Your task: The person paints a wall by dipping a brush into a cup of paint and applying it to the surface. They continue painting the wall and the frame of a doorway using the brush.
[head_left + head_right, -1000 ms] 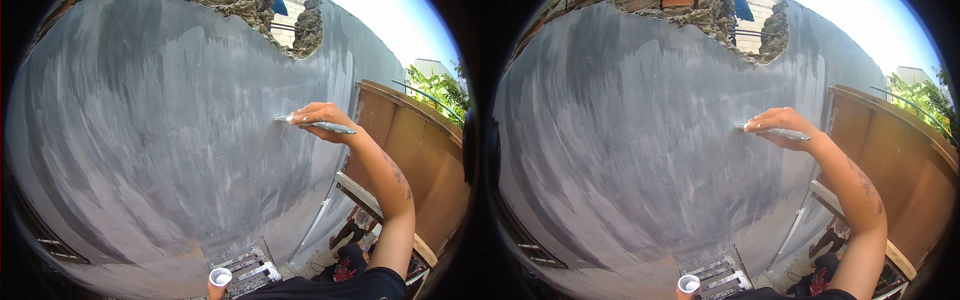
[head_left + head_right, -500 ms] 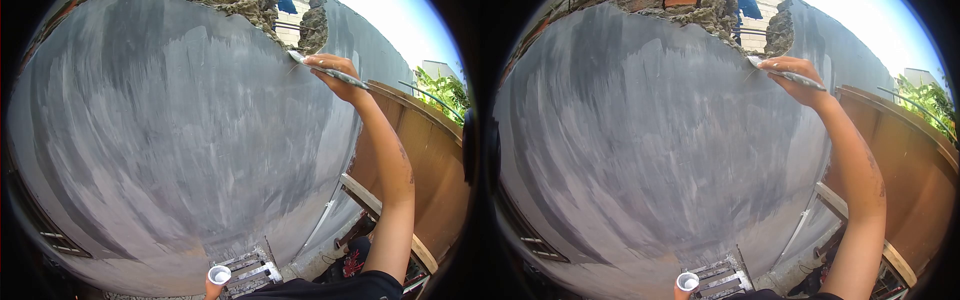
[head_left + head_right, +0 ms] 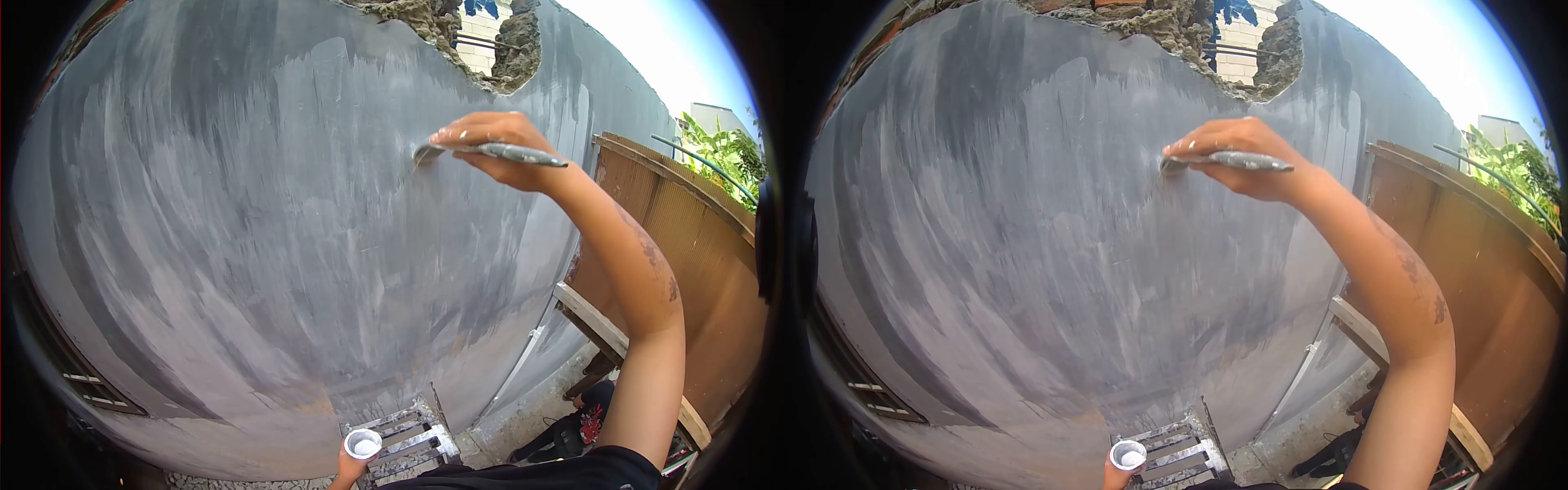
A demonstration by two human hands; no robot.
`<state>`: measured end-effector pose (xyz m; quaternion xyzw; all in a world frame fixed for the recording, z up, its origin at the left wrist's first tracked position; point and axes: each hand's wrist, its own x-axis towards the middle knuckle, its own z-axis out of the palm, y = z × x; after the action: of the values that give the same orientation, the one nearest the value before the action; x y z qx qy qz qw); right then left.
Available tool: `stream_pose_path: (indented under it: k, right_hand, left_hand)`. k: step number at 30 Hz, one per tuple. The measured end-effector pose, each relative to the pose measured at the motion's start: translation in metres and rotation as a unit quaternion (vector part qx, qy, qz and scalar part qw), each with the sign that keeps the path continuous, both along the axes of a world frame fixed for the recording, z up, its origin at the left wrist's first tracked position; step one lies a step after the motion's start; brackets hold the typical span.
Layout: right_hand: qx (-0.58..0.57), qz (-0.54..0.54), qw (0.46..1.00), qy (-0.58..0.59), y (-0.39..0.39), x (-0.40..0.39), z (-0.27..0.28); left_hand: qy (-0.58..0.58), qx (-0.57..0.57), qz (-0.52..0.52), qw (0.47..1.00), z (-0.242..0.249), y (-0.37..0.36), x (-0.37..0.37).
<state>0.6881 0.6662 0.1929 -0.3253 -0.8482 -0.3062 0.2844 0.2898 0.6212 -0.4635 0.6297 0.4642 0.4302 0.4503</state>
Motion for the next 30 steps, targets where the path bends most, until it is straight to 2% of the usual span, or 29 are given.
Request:
stream_pose_path:
  k: [2, 3, 4, 6, 7, 8, 11, 12, 13, 14, 16, 18, 20, 21, 22, 23, 25, 27, 30]
  right_hand:
    - [0.182, -0.015, 0.982, -0.041, 0.002, 0.008, 0.056]
    - [0.216, 0.004, 0.975, -0.049, 0.003, 0.007, 0.072]
    - [0.247, 0.024, 0.967, -0.057, 0.003, 0.004, 0.079]
    - [0.271, 0.012, 0.957, -0.098, 0.016, -0.007, 0.051]
    - [0.176, -0.012, 0.981, -0.085, 0.021, -0.013, 0.014]
    - [0.146, -0.042, 0.98, -0.131, 0.021, -0.022, -0.033]
    - [-0.087, -0.008, 0.97, -0.226, 0.011, -0.04, -0.178]
    - [-0.165, -0.012, 0.95, -0.266, 0.005, -0.045, -0.206]
    - [-0.226, 0.002, 0.941, -0.253, -0.001, -0.052, -0.213]
    - [-0.224, 0.005, 0.941, -0.255, 0.005, -0.051, -0.206]
    - [-0.169, -0.029, 0.962, -0.211, 0.015, -0.052, -0.156]
    - [-0.118, -0.003, 0.992, -0.049, 0.027, -0.051, -0.065]
    - [0.024, 0.046, 0.996, 0.07, 0.029, -0.044, 0.02]
    - [0.098, 0.063, 0.99, 0.077, 0.028, -0.035, 0.052]
    - [0.171, 0.08, 0.978, 0.085, 0.028, -0.029, 0.068]
    - [0.169, 0.082, 0.978, 0.086, 0.028, -0.031, 0.066]
    - [0.238, 0.062, 0.969, 0.01, 0.025, -0.04, 0.05]
    - [0.2, -0.007, 0.976, -0.084, 0.03, -0.058, -0.026]
    - [0.009, 0.04, 0.987, -0.155, 0.021, -0.089, -0.172]
  left_hand:
    - [-0.009, 0.002, 0.002, 1.0, 0.004, 0.007, 0.006]
    - [-0.003, -0.001, -0.012, 1.0, 0.002, 0.012, 0.007]
    - [-0.003, -0.003, -0.011, 1.0, 0.0, 0.015, 0.008]
    - [0.032, 0.022, -0.009, 0.999, -0.003, 0.018, 0.008]
    - [0.012, 0.024, -0.009, 1.0, 0.0, 0.016, 0.008]
    - [0.01, 0.024, -0.008, 1.0, 0.005, 0.015, 0.007]
    - [-0.023, 0.022, -0.003, 0.999, 0.01, 0.008, 0.002]
    - [-0.016, 0.008, 0.002, 1.0, 0.006, 0.006, -0.004]
    - [-0.01, -0.007, 0.008, 1.0, 0.006, 0.005, -0.007]
    - [-0.011, -0.006, 0.012, 1.0, 0.006, 0.003, -0.009]
    - [0.007, -0.016, 0.022, 1.0, 0.015, -0.005, -0.018]
    - [0.05, -0.023, 0.024, 0.998, 0.019, -0.006, -0.026]
    - [0.048, -0.011, 0.02, 0.999, 0.01, -0.005, -0.028]
    - [0.049, -0.013, 0.022, 0.998, 0.008, -0.005, -0.028]
    - [0.045, -0.006, 0.029, 0.999, 0.004, -0.004, -0.026]
    - [0.04, 0.001, 0.037, 0.998, 0.003, -0.005, -0.025]
    - [0.039, -0.004, 0.042, 0.998, 0.01, -0.009, -0.022]
    - [0.033, -0.004, 0.037, 0.999, 0.018, -0.01, -0.022]
    - [0.044, 0.008, 0.04, 0.998, 0.022, -0.007, -0.025]
